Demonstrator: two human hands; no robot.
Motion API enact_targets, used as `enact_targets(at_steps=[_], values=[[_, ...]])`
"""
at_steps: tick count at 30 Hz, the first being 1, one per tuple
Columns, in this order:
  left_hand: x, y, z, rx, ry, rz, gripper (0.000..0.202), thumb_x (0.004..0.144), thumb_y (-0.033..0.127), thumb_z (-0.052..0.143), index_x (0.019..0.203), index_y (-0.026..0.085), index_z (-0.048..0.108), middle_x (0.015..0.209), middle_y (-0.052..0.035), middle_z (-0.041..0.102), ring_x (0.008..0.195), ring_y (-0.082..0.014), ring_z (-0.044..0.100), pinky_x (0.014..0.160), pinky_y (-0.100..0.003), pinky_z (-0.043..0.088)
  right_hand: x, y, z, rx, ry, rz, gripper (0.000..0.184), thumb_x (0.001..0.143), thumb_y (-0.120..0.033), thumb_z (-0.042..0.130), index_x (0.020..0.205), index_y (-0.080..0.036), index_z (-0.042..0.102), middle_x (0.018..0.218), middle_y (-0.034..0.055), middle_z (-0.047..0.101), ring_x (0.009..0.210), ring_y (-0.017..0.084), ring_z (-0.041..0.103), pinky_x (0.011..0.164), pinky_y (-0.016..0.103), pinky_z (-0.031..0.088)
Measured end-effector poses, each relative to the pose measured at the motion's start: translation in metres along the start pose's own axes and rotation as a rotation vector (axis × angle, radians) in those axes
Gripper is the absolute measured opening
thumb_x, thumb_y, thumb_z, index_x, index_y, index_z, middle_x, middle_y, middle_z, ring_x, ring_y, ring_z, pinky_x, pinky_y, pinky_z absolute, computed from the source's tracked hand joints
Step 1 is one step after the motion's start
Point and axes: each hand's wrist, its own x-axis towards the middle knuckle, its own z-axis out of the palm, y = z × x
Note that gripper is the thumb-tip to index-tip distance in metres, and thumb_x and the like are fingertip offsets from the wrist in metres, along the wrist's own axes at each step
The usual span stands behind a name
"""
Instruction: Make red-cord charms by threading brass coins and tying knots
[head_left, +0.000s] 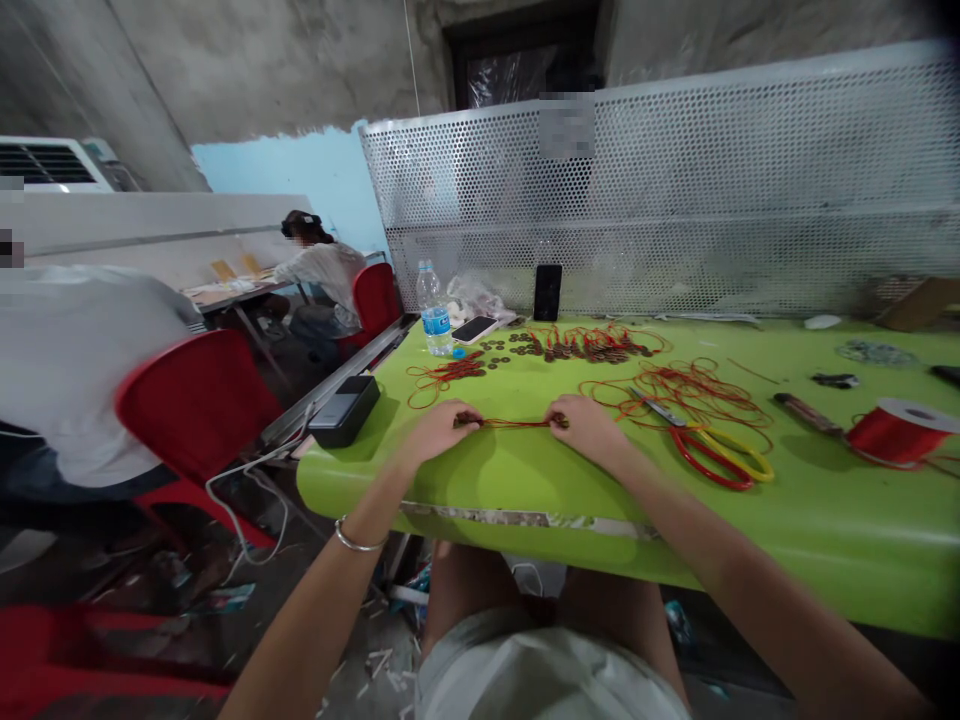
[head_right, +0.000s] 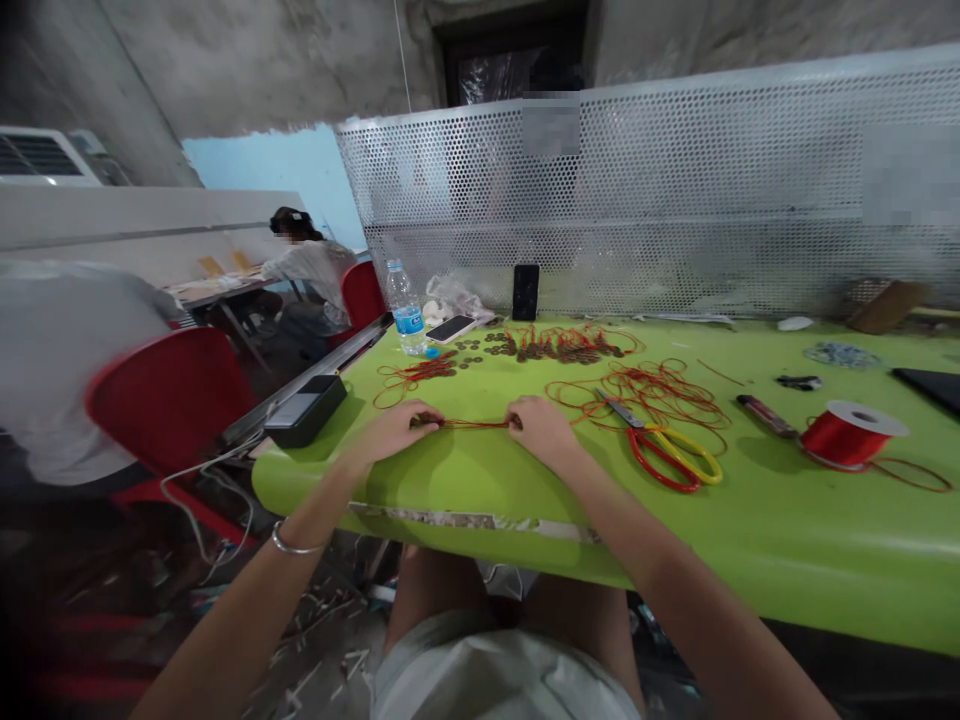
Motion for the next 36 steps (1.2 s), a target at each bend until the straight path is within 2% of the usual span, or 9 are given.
enact_targets(at_steps=[4, 14, 23, 31, 36], values=[[0.003, 0.002, -0.002, 0.036, -0.030, 0.006, 0.021, 0.083, 0.024, 0.051, 0.095, 0.015, 0.065, 0.098, -0.0056, 0.067, 0.089, -0.0179, 0.060, 0.080, -0.027, 0.045, -0.003, -0.001, -0.001, -0.017, 0.012, 0.008, 0.021, 0.076, -0.011, 0.050, 0.083, -0.017, 0.069, 0.088, 0.0049, 0.066, 0.084, 0.017, 0.058, 0.074, 0.024, 0.041], [0.000, -0.002, 0.001, 0.088, -0.010, 0.048, 0.020, 0.085, 0.024, 0.051, 0.098, 0.014, 0.063, 0.100, -0.0063, 0.065, 0.093, -0.0179, 0.058, 0.085, -0.029, 0.044, -0.004, -0.001, 0.000, -0.036, 0.014, 0.015, 0.020, 0.077, -0.012, 0.050, 0.084, -0.017, 0.068, 0.090, 0.0040, 0.066, 0.085, 0.017, 0.058, 0.075, 0.024, 0.040], [-0.002, -0.004, 0.003, 0.086, 0.008, 0.075, 0.019, 0.083, 0.022, 0.054, 0.097, 0.016, 0.064, 0.101, -0.0053, 0.065, 0.096, -0.0184, 0.057, 0.087, -0.030, 0.043, -0.005, 0.002, 0.000, -0.007, 0.024, 0.028, 0.018, 0.074, -0.012, 0.052, 0.080, -0.018, 0.068, 0.085, 0.0044, 0.066, 0.079, 0.016, 0.058, 0.070, 0.023, 0.041], [-0.004, -0.003, 0.003, 0.091, 0.021, 0.059, 0.019, 0.082, 0.020, 0.055, 0.098, 0.017, 0.065, 0.101, -0.0045, 0.066, 0.095, -0.0177, 0.058, 0.087, -0.029, 0.044, -0.009, 0.007, 0.000, 0.084, 0.036, 0.030, 0.015, 0.072, -0.013, 0.055, 0.078, -0.018, 0.068, 0.080, 0.0027, 0.067, 0.073, 0.014, 0.059, 0.068, 0.022, 0.043], [-0.005, 0.001, 0.006, 0.186, 0.045, 0.054, 0.019, 0.082, 0.019, 0.053, 0.095, 0.017, 0.067, 0.099, -0.0053, 0.066, 0.093, -0.0189, 0.059, 0.086, -0.030, 0.044, -0.011, 0.011, 0.000, 0.272, 0.045, 0.048, 0.014, 0.071, -0.014, 0.057, 0.078, -0.017, 0.068, 0.075, 0.0018, 0.068, 0.067, 0.012, 0.061, 0.066, 0.022, 0.045]])
